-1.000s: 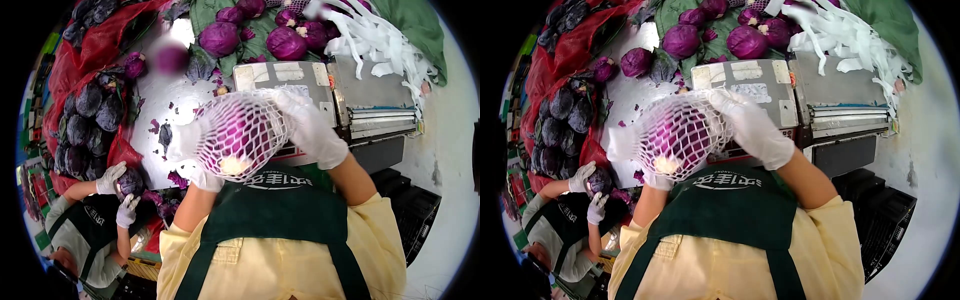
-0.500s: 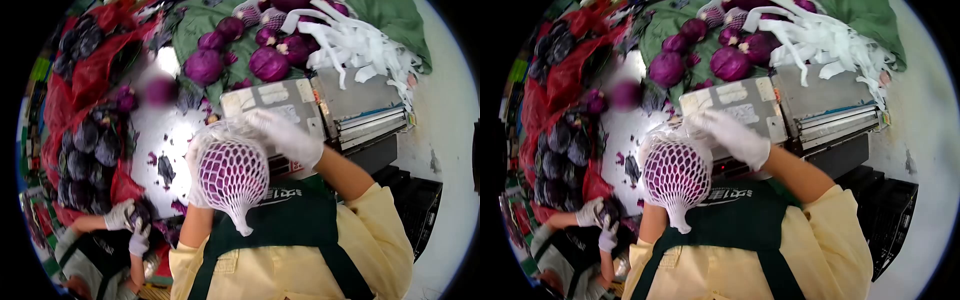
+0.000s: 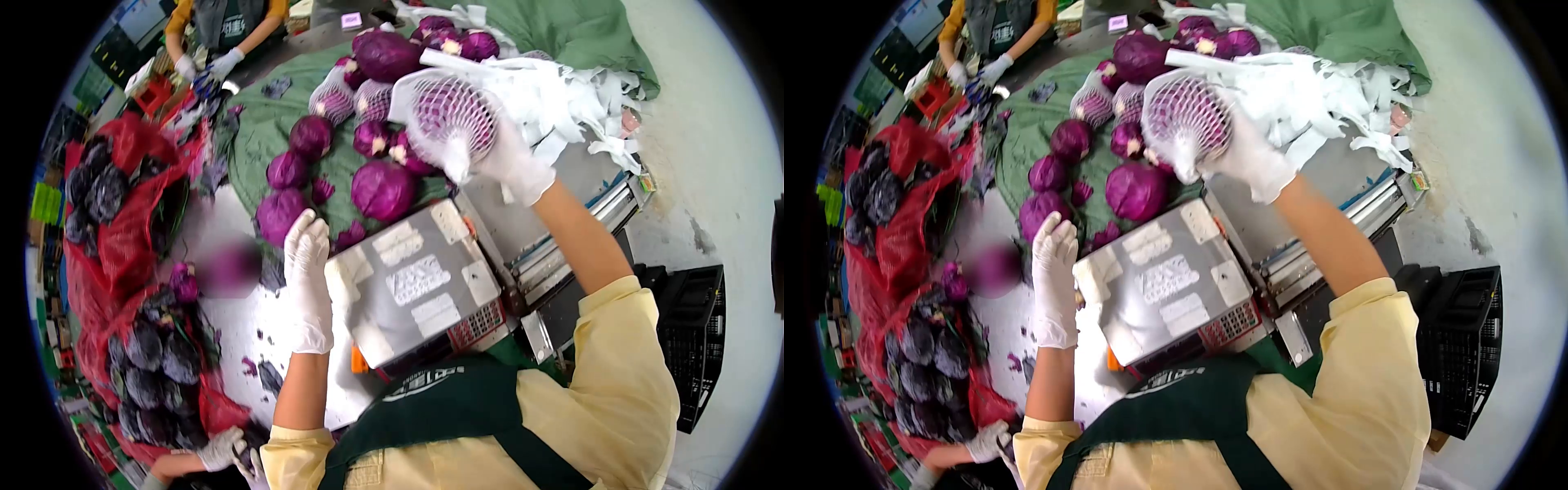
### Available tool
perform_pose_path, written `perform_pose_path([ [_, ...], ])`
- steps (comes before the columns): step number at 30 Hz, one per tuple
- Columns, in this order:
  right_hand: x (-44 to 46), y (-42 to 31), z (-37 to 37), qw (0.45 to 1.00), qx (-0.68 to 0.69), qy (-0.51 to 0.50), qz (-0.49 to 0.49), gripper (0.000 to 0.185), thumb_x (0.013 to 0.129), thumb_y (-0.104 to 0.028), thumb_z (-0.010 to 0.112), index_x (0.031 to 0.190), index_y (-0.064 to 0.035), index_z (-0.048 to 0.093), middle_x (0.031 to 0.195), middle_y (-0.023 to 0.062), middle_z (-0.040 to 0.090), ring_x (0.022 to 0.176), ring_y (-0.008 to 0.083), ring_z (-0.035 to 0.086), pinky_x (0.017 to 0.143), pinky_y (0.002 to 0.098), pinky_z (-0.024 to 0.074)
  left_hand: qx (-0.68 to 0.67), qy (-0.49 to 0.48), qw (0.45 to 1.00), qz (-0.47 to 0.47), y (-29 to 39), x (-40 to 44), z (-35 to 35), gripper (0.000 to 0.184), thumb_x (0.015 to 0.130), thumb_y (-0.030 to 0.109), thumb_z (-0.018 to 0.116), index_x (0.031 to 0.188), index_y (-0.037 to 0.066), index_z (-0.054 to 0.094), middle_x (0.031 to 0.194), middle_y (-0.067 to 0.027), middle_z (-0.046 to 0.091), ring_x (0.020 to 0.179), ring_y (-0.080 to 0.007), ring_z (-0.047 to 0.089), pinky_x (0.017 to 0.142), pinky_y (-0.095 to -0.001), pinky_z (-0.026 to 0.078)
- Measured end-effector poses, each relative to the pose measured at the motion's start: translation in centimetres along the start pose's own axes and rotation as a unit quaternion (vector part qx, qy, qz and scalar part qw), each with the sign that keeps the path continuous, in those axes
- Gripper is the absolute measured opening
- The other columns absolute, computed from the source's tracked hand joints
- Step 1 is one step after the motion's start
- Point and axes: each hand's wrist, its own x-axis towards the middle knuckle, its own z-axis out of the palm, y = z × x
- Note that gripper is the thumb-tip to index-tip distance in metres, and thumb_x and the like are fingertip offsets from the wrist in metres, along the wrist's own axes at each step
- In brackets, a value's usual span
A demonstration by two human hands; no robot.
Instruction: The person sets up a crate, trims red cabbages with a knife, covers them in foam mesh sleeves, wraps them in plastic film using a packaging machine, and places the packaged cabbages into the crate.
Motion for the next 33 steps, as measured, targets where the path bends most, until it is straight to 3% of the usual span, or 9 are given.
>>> perform_pose_path([
  [2, 3.4, -4.9, -2.3, 0.976, 0.164, 0.117, 0.081, 0.051, 0.092, -0.040, 0.058, 0.130, -0.0072, 0.051, 0.118, 0.0068, 0.061, 0.104, 0.0198, 0.060, 0.092, 0.0397, 0.0504, 0.049, -0.008, 0.999, 0.005, -0.9, 2.2, 1.2, 0.033, 0.097, 0.018, 0.057, 0.128, 0.007, 0.055, 0.126, -0.0056, 0.058, 0.119, -0.0152, 0.053, 0.104, -0.0292, 0.040],
  [7, 11.2, -13.0, -9.3, 0.887, -0.377, 0.180, -0.198, 0.058, 0.087, -0.045, 0.063, 0.123, -0.0006, 0.056, 0.111, 0.0122, 0.063, 0.097, 0.0187, 0.063, 0.084, 0.0321, 0.0518, 0.373, -0.093, 0.902, 0.196, -5.0, 8.6, 4.2, 0.045, 0.088, 0.012, 0.065, 0.131, 0.006, 0.053, 0.130, -0.0127, 0.053, 0.122, -0.0252, 0.049, 0.103, -0.0353, 0.039],
  [12, 15.1, -12.6, -12.8, 0.451, -0.831, 0.272, -0.178, 0.069, 0.068, -0.058, 0.071, 0.121, -0.0146, 0.061, 0.108, 0.0227, 0.060, 0.103, 0.0356, 0.062, 0.091, 0.0406, 0.0486, 0.644, -0.154, 0.681, 0.312, -6.8, 11.2, 7.6, 0.067, 0.078, 0.031, 0.073, 0.138, 0.015, 0.048, 0.140, -0.0203, 0.044, 0.133, -0.0401, 0.037, 0.111, -0.0493, 0.026],
  [17, 17.5, -6.6, -19.9, 0.540, -0.824, 0.166, 0.042, 0.076, 0.071, -0.051, 0.072, 0.135, -0.0173, 0.049, 0.131, 0.0261, 0.048, 0.116, 0.0434, 0.054, 0.102, 0.0465, 0.0425, 0.722, -0.228, 0.573, 0.315, -8.7, 12.4, 6.3, 0.078, 0.070, 0.040, 0.078, 0.139, 0.023, 0.048, 0.141, -0.0147, 0.045, 0.135, -0.0347, 0.036, 0.112, -0.0497, 0.026],
  [20, 18.8, -3.2, -24.7, 0.524, -0.837, 0.091, -0.129, 0.074, 0.076, -0.046, 0.069, 0.141, -0.0191, 0.045, 0.138, 0.0237, 0.046, 0.120, 0.0428, 0.052, 0.106, 0.0434, 0.0404, 0.709, -0.207, 0.596, 0.316, -7.9, 11.8, 5.5, 0.076, 0.069, 0.035, 0.079, 0.138, 0.022, 0.049, 0.139, -0.0137, 0.048, 0.134, -0.0330, 0.038, 0.111, -0.0501, 0.027],
  [24, 14.5, -8.2, -14.3, 0.777, -0.625, 0.024, -0.069, 0.065, 0.089, -0.046, 0.059, 0.140, -0.0081, 0.045, 0.136, 0.0177, 0.051, 0.118, 0.0328, 0.056, 0.103, 0.0362, 0.0417, 0.686, -0.156, 0.648, 0.293, -7.2, 11.2, 3.5, 0.074, 0.069, 0.030, 0.080, 0.135, 0.018, 0.050, 0.138, -0.0148, 0.047, 0.132, -0.0351, 0.039, 0.109, -0.0489, 0.030],
  [27, 11.8, -8.9, -11.0, 0.793, -0.603, -0.080, 0.028, 0.057, 0.092, -0.038, 0.059, 0.139, -0.0080, 0.046, 0.135, 0.0130, 0.053, 0.122, 0.0227, 0.052, 0.101, 0.0350, 0.0424, 0.656, -0.131, 0.688, 0.280, -6.8, 10.7, 1.5, 0.071, 0.070, 0.024, 0.080, 0.134, 0.016, 0.050, 0.138, -0.0166, 0.047, 0.131, -0.0363, 0.041, 0.107, -0.0463, 0.034],
  [30, 7.7, -9.2, -7.4, 0.483, -0.846, -0.223, -0.034, 0.051, 0.094, -0.029, 0.056, 0.140, -0.0108, 0.044, 0.128, 0.0168, 0.055, 0.119, 0.0323, 0.052, 0.102, 0.0385, 0.0410, 0.649, -0.130, 0.698, 0.273, -6.7, 10.7, 0.4, 0.070, 0.074, 0.025, 0.078, 0.137, 0.017, 0.048, 0.141, -0.0178, 0.044, 0.132, -0.0369, 0.040, 0.108, -0.0453, 0.032],
  [33, 7.8, -8.8, -8.5, 0.566, -0.785, -0.245, -0.055, 0.058, 0.087, -0.024, 0.061, 0.142, -0.0171, 0.043, 0.124, 0.0150, 0.055, 0.115, 0.0344, 0.051, 0.099, 0.0414, 0.0426, 0.644, -0.126, 0.706, 0.267, -6.0, 9.7, 0.8, 0.058, 0.080, 0.026, 0.073, 0.133, 0.015, 0.052, 0.135, -0.0187, 0.050, 0.126, -0.0346, 0.046, 0.105, -0.0433, 0.037],
])
